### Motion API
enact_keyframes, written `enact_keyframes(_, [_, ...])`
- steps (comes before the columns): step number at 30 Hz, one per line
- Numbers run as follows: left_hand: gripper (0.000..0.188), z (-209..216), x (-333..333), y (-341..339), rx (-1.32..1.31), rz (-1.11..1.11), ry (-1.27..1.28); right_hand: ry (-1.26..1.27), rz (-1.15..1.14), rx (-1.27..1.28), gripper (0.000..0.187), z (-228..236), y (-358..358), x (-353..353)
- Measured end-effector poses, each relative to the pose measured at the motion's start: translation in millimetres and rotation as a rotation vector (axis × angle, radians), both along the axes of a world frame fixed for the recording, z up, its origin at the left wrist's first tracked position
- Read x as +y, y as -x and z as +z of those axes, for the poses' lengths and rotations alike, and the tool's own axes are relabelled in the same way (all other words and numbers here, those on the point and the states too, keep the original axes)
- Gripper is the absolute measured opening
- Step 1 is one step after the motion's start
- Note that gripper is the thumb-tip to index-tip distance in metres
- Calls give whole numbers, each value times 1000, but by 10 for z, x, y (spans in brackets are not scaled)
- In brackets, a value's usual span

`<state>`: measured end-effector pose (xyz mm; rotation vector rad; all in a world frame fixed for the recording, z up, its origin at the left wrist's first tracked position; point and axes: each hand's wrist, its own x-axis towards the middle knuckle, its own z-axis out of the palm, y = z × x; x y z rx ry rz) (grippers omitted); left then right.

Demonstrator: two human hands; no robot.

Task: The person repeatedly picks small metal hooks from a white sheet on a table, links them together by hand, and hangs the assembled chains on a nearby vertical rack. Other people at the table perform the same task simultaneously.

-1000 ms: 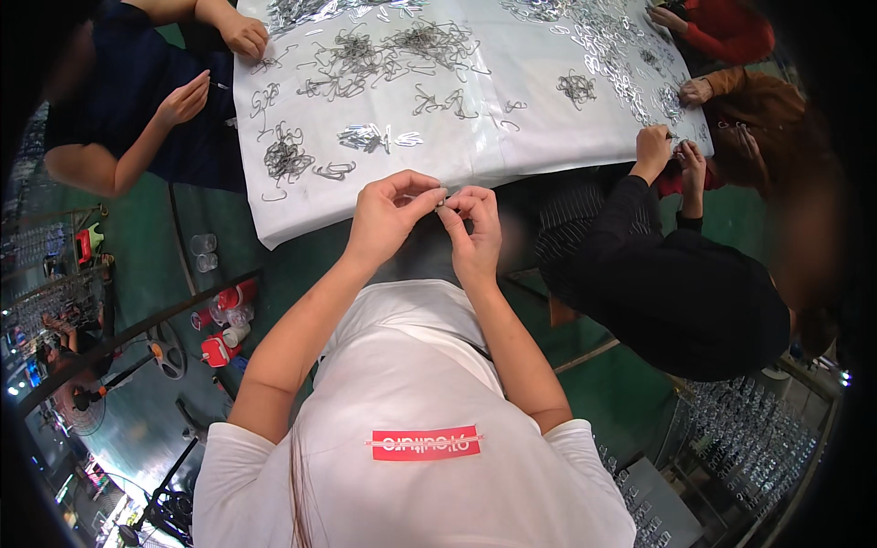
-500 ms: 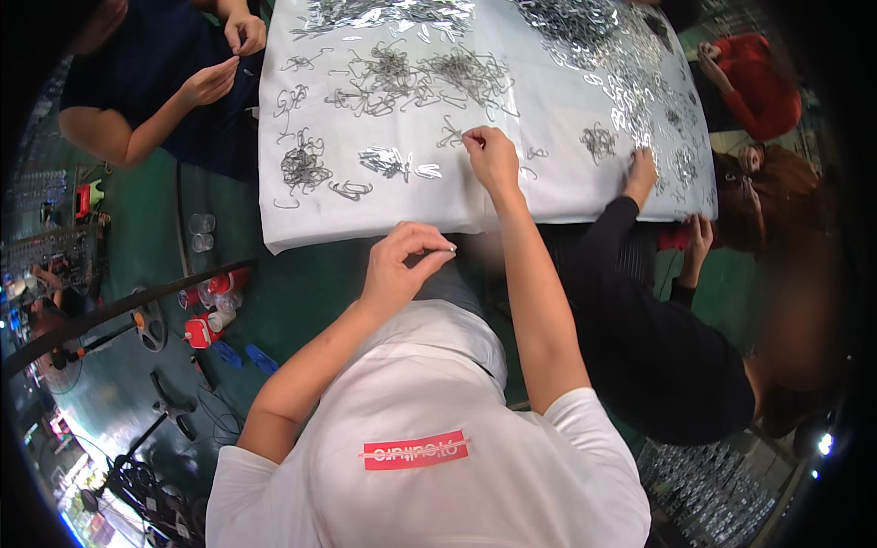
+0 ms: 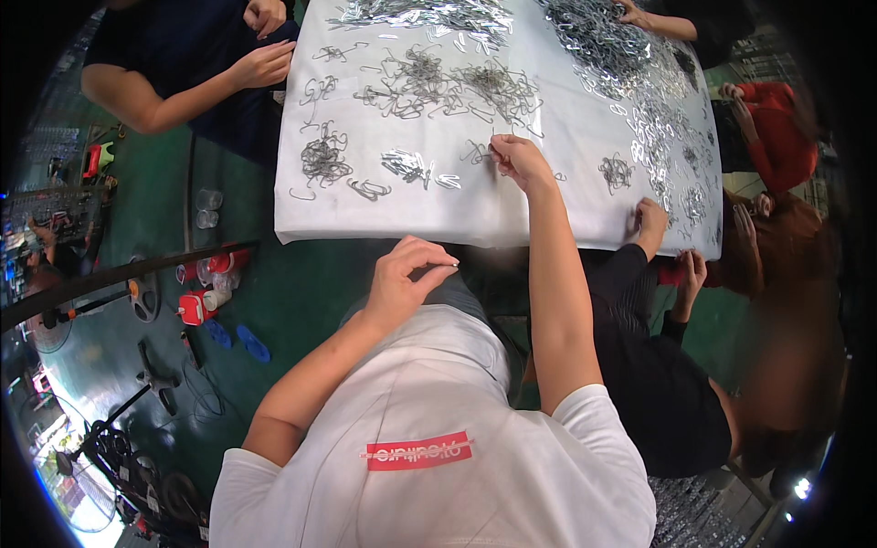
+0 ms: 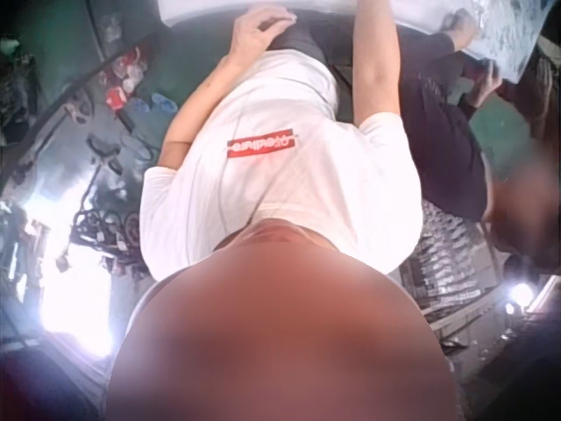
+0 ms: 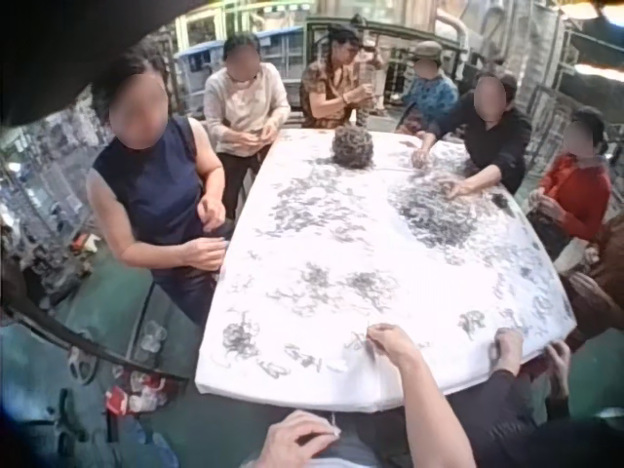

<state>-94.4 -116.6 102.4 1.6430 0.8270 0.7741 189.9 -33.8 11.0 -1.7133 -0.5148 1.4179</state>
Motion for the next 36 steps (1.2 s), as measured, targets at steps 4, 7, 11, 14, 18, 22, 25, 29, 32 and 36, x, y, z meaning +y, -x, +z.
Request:
enact_keyframes(4, [13,-24,-8,25,-6,-51,-36,-214,-82,276,12,253,243,-481])
enact_keyframes(7, [12,-45,-1,39,-7,-86,-66,-319,-146,256,14,555,657,-931])
enact_keyframes(11, [11,-47,-10,65,4,-102,-61,-395,-217,199,16,976,1200,-1498])
enact_keyframes(14, [15,-42,7,68,-24,-122,-125,-335,-288,123,8,1116,1492,-1720])
enact_keyframes(18, [15,-24,-7,69,7,-122,-54,-421,-381,67,9,1070,1658,-1776])
enact_keyframes(22, [20,-17,-24,38,-31,-128,-71,-450,-425,-79,8,945,1693,-1774])
enact_keyframes(25, [25,-44,-60,15,-79,-131,-108,-568,-465,-206,8,859,1764,-1752])
enact_keyframes(29, [27,-215,16,-2,-149,-101,-148,-726,-493,-345,6,809,1837,-1759])
enact_keyframes(32, [21,-507,407,-86,24,-43,-467,-720,-449,-432,7,799,1801,-1780])
enact_keyframes(36, [17,-907,860,-326,188,-70,-655,-702,-430,-430,7,766,1724,-1763])
